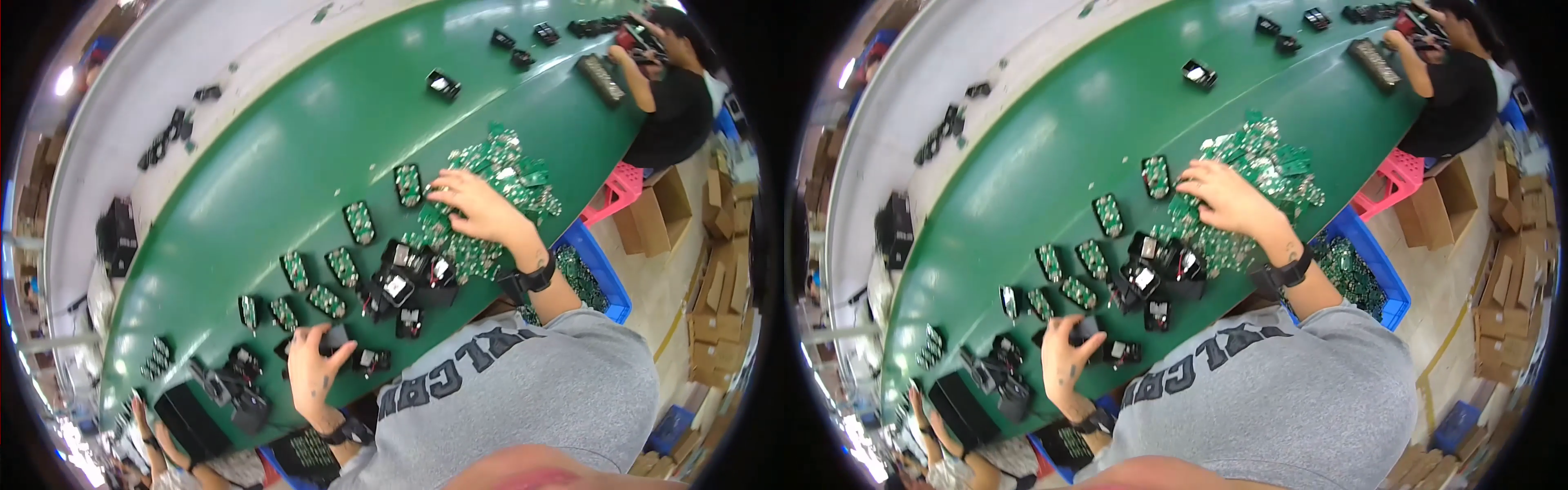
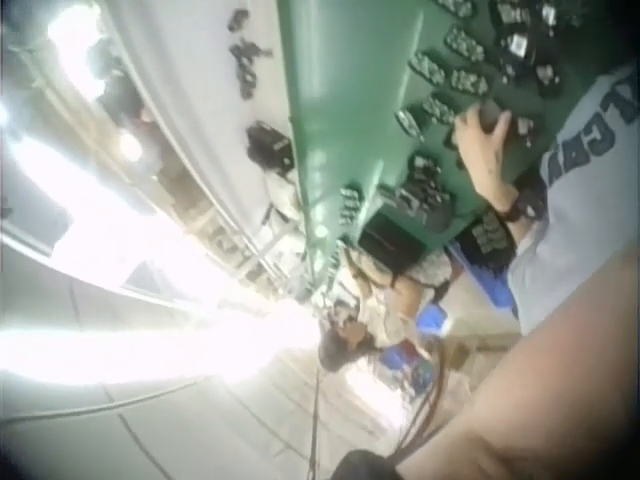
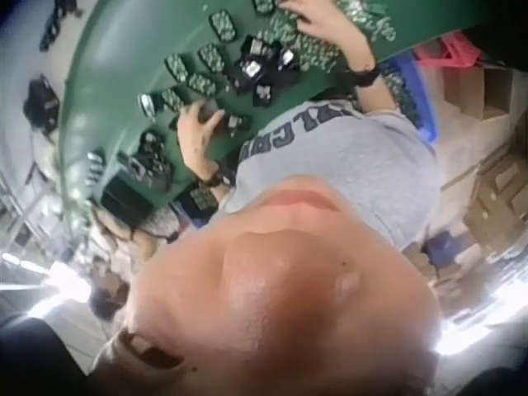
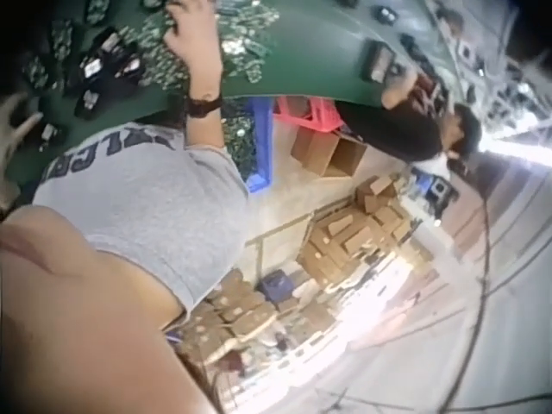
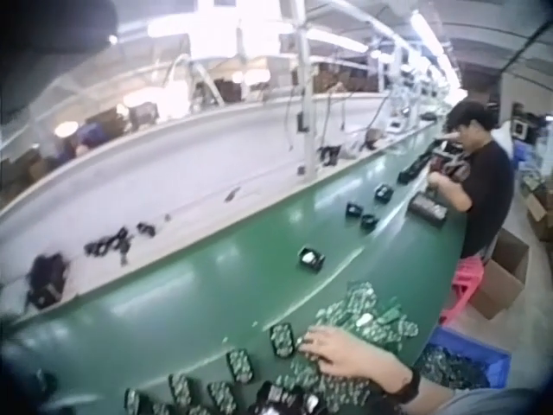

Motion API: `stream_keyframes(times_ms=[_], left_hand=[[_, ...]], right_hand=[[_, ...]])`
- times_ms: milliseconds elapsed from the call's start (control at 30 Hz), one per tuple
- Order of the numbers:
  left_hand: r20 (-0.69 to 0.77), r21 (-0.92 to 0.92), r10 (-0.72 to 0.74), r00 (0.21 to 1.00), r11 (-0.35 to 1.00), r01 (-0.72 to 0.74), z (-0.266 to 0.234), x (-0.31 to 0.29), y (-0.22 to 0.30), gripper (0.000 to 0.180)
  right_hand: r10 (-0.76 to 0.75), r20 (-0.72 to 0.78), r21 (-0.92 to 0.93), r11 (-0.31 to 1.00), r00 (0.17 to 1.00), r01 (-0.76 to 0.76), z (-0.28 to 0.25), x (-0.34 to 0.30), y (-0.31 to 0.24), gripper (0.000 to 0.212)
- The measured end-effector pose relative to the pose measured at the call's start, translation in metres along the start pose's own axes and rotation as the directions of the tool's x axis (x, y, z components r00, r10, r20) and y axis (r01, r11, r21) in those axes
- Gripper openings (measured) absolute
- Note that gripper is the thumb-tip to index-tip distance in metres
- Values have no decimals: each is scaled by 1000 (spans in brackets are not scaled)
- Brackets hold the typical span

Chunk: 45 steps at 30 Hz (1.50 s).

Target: The person picks up a circuit board and a plastic housing, fits the board into the housing by hand, and sets the assembled unit on the table. This process is repeated multiple times with various circuit boards and housings throughout the video.

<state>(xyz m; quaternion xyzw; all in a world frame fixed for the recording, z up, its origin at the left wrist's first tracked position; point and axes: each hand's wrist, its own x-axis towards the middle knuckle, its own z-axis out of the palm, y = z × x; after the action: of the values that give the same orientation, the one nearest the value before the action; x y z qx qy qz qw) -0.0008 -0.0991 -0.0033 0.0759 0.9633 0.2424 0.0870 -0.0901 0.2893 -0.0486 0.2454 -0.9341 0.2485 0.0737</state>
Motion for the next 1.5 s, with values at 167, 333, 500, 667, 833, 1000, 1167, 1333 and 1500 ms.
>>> stream_keyframes(times_ms=[167,333,500,667,833,1000,1167,1333,1500], left_hand=[[-67,-45,-48,997,998,45,1,-8,6,42],[-157,-65,-1,988,998,-9,5,-6,5,37],[-18,-117,-103,994,988,101,-2,-13,6,36],[-131,-447,-132,983,893,61,-6,-15,0,32],[-190,-790,-131,973,609,-72,-8,-5,-10,33],[-248,-790,-122,961,600,-128,-14,13,19,38],[-148,-802,-176,973,597,-13,-36,15,46,50],[-337,-889,-419,844,438,-137,-23,21,57,42],[-616,-680,-260,744,652,-335,-1,46,47,41]], right_hand=[[12,-39,56,998,999,-10,-1,2,2,45],[21,58,-28,999,998,-20,-11,-7,-1,49],[35,68,2,999,997,-35,5,-5,8,47],[19,-95,27,1000,995,-16,1,-8,4,45],[75,-155,24,997,985,-72,1,-14,-2,45],[44,-278,75,997,960,-24,-14,-39,-6,42],[551,-758,523,833,348,-179,-76,-149,21,27],[958,-259,950,229,-124,-215,-13,-288,168,54],[960,260,947,-233,105,-220,57,-310,247,72]])
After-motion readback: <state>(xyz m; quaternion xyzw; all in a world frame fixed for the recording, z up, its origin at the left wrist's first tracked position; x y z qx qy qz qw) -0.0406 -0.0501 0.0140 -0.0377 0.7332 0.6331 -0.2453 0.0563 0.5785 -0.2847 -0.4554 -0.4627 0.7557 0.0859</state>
